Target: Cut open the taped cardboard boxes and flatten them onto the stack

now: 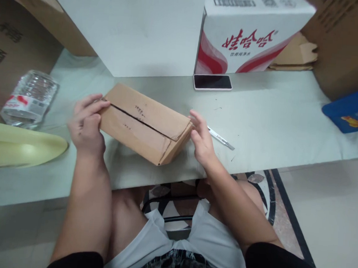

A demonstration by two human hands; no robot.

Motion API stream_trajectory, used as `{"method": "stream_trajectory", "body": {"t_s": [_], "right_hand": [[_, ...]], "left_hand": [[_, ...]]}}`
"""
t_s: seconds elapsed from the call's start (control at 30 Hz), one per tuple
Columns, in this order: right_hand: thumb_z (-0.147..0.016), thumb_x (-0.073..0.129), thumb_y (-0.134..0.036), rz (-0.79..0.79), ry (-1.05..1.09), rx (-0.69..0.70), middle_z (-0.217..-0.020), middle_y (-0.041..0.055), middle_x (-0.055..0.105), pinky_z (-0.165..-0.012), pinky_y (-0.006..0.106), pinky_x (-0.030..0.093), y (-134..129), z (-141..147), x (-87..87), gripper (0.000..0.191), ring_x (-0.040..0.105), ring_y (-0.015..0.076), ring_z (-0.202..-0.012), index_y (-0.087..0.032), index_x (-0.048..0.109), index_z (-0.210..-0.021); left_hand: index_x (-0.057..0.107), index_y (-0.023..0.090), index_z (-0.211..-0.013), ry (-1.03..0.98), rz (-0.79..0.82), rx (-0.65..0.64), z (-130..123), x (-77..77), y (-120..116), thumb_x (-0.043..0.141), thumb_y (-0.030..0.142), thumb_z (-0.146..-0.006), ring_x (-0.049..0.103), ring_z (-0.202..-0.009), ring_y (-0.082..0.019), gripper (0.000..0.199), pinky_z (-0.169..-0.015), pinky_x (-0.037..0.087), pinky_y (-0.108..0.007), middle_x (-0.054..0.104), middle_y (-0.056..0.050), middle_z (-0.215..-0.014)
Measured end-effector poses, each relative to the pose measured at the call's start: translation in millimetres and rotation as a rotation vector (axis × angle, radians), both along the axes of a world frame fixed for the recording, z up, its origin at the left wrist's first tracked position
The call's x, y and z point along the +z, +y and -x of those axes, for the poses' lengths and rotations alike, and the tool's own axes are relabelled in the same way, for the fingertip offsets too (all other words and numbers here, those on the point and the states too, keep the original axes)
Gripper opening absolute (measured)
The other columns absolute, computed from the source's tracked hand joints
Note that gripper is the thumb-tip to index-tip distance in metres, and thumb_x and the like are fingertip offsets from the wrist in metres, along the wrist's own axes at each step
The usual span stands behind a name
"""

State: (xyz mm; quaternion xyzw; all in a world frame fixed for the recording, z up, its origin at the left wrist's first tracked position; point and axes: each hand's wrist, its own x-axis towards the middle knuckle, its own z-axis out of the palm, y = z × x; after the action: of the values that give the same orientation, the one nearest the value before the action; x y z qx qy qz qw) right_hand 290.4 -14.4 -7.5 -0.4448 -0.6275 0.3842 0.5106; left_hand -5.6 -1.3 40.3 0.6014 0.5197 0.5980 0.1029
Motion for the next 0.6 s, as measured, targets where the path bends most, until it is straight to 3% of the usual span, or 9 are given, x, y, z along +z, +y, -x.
{"method": "stream_trajectory", "body": {"t_s": [0.1,0.27,0.43,0.6], "right_hand": [[-0.093,0.042,-0.080,-0.074,0.004,0.055,-0.156,0.0098,0.054,-0.122,0.056,0.042,-5,4,8.5,0.065,0.051,0.0312,-0.147,-0.032,0.053,-0.136],[-0.097,0.057,-0.060,-0.145,0.100,0.100,-0.134,0.0074,0.069,-0.107,0.051,0.052,-11,9,21.7,0.034,0.065,0.0271,-0.126,-0.031,0.063,-0.113],[-0.099,0.056,-0.054,-0.194,0.039,0.201,-0.137,0.0094,0.065,-0.108,0.053,0.051,-9,6,20.4,0.031,0.064,0.0275,-0.128,-0.030,0.064,-0.116],[-0.098,0.056,-0.053,-0.275,-0.023,0.327,-0.146,0.0105,0.056,-0.114,0.055,0.047,-13,4,18.4,0.036,0.056,0.0286,-0.139,-0.031,0.055,-0.126]], "left_hand": [[0.084,0.017,-0.099,0.054,-0.041,-0.032,-5,4.0,-2,0.055,0.010,-0.083,0.071,-0.114,-0.022,0.033,-0.104,0.055,-0.041,0.078,-0.010,-0.122],[0.083,0.019,-0.097,0.228,-0.104,0.049,-13,8.9,-5,0.053,0.012,-0.086,0.074,-0.104,-0.021,0.034,-0.100,0.056,-0.043,0.082,-0.007,-0.111],[0.081,0.028,-0.108,0.324,-0.077,0.040,-18,4.8,-6,0.048,0.024,-0.088,0.069,-0.117,-0.024,0.039,-0.113,0.048,-0.050,0.080,-0.002,-0.119],[0.082,0.034,-0.105,0.272,-0.048,0.002,-17,0.4,-2,0.050,0.026,-0.088,0.071,-0.114,-0.027,0.037,-0.118,0.042,-0.055,0.081,0.000,-0.114]]}}
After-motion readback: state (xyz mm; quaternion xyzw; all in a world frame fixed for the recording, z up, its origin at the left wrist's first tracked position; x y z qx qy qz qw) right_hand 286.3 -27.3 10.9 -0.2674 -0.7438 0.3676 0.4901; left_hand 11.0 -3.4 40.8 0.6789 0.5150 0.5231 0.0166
